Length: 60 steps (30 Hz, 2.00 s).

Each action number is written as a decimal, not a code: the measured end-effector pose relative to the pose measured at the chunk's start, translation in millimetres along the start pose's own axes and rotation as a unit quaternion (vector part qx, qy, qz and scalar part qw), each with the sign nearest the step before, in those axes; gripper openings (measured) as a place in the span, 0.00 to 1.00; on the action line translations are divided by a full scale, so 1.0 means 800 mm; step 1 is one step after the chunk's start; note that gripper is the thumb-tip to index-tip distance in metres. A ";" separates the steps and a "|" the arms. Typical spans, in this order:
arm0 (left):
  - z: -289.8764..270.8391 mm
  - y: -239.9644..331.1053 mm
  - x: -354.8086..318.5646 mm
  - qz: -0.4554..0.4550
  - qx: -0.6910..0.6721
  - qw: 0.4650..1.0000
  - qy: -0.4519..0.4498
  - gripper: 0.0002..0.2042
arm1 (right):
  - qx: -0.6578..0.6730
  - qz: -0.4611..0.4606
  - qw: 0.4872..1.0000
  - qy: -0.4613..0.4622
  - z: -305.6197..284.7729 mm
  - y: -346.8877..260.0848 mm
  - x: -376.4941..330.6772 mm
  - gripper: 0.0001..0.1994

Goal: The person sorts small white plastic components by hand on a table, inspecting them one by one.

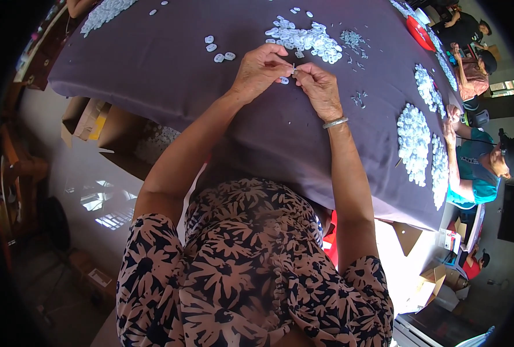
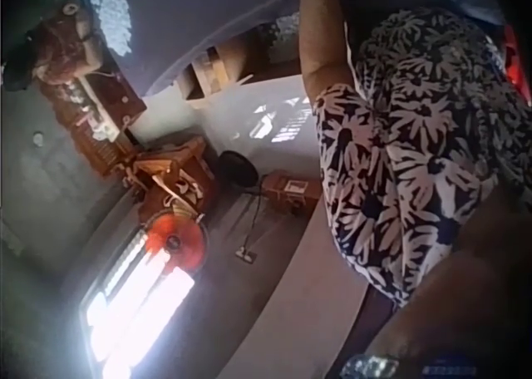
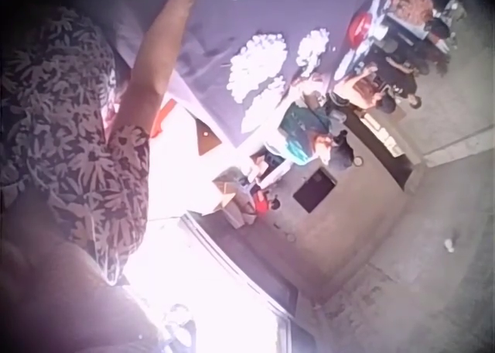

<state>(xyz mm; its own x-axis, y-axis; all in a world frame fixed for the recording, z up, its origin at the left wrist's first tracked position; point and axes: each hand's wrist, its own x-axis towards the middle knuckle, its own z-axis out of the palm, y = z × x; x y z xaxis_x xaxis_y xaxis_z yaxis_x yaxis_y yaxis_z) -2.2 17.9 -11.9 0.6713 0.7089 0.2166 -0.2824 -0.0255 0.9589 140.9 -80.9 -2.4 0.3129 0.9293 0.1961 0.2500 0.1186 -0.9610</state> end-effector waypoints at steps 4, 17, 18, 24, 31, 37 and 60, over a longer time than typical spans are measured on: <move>0.003 0.001 0.000 -0.010 -0.004 1.000 0.012 0.14 | 0.004 0.001 1.000 0.015 0.002 0.001 -0.001 0.04; 0.003 0.001 -0.003 0.002 0.024 1.000 0.019 0.16 | -0.021 -0.012 1.000 0.004 0.002 0.003 -0.001 0.05; 0.001 0.000 -0.002 0.008 0.027 1.000 0.014 0.16 | -0.021 -0.012 1.000 0.004 0.001 0.008 0.000 0.05; -0.005 -0.007 0.004 0.030 0.025 0.997 0.067 0.18 | -0.139 -0.119 0.983 0.015 0.015 0.006 0.000 0.06; -0.004 -0.007 0.003 0.048 0.031 0.994 0.090 0.17 | -0.240 -0.139 0.961 0.009 0.025 -0.005 -0.005 0.06; -0.002 -0.010 0.002 0.083 0.054 0.991 0.094 0.16 | -0.215 -0.110 0.970 -0.007 0.018 -0.001 -0.016 0.06; 0.020 0.002 -0.014 -0.032 0.105 0.993 -0.050 0.21 | 0.112 0.031 0.992 0.052 -0.012 0.001 -0.006 0.06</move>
<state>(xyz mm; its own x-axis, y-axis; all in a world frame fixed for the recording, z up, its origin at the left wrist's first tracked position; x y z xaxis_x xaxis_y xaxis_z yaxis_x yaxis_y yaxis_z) 0.8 -1.3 -10.2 0.7508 0.6404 0.1619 -0.0961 -0.1365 0.9860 148.7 -88.5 -2.4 0.4179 0.8972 0.1428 0.0204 0.1479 -0.9888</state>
